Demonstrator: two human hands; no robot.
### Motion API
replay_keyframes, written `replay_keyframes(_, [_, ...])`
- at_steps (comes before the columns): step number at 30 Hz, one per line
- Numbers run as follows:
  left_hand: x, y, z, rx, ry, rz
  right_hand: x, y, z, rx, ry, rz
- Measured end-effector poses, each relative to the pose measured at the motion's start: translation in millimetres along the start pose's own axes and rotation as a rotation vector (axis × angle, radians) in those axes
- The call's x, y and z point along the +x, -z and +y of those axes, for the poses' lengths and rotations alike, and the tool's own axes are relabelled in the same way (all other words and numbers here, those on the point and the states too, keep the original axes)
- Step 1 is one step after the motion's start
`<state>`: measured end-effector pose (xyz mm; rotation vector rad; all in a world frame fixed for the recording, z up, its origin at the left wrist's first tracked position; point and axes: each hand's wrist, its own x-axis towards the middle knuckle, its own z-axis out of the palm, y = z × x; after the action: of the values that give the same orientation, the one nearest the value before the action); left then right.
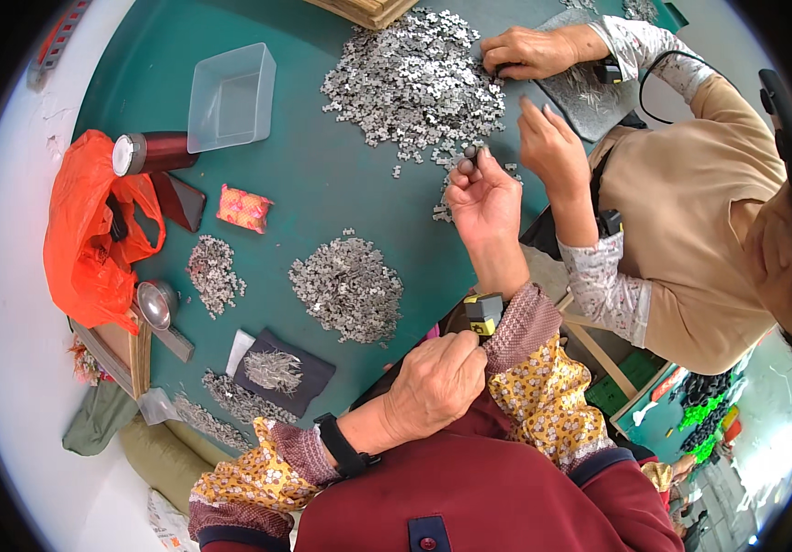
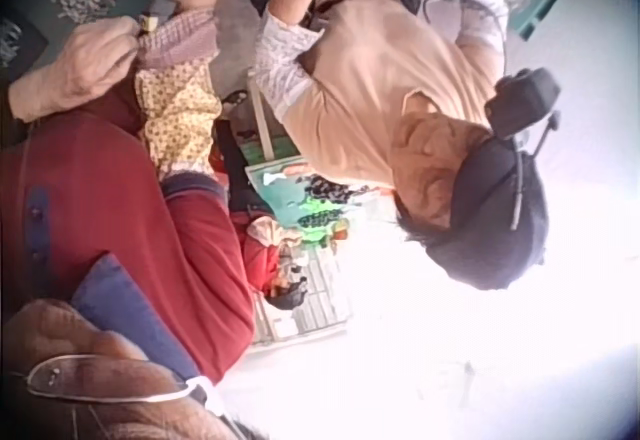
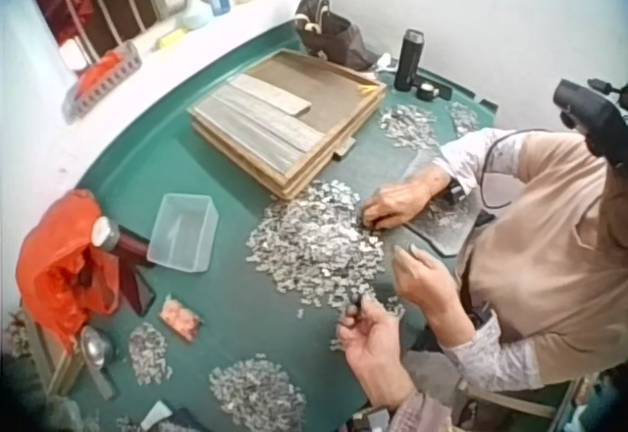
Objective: Sorting various small metal components, possibly buckles or zip-fastener parts, into different groups on a work table.
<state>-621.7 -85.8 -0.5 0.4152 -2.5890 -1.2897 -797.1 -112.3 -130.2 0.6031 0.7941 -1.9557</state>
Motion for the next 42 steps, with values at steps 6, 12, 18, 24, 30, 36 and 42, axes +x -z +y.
replay_keyframes(6, [8.0, 6.8, -0.3, -0.019, 0.155, 0.163, -6.8, -13.4, 9.0, -0.215, 0.176, 0.008])
replay_keyframes(12, [12.4, 4.1, 1.0, 0.032, 0.189, 0.026, -16.6, -17.9, 20.6, -0.351, 0.226, -0.018])
replay_keyframes(18, [9.1, -5.9, 5.9, 0.011, 0.08, 0.081, -16.8, -25.0, 19.9, -0.399, 0.27, -0.036])
replay_keyframes(24, [-0.6, 0.2, 5.1, -0.13, 0.091, -0.121, -17.8, -16.6, 7.8, -0.419, 0.233, -0.011])
replay_keyframes(30, [3.9, 0.9, -1.7, -0.417, 0.347, -0.009, -14.7, -11.2, 10.2, -0.562, 0.335, -0.01])
replay_keyframes(36, [-0.5, -13.3, -4.9, -0.679, 0.756, 0.127, -24.8, -17.2, 10.5, -0.678, 0.356, -0.01])
replay_keyframes(42, [30.9, -3.6, -33.0, -0.537, 0.822, -0.043, -28.5, -10.7, 12.3, -0.849, 0.32, -0.12])
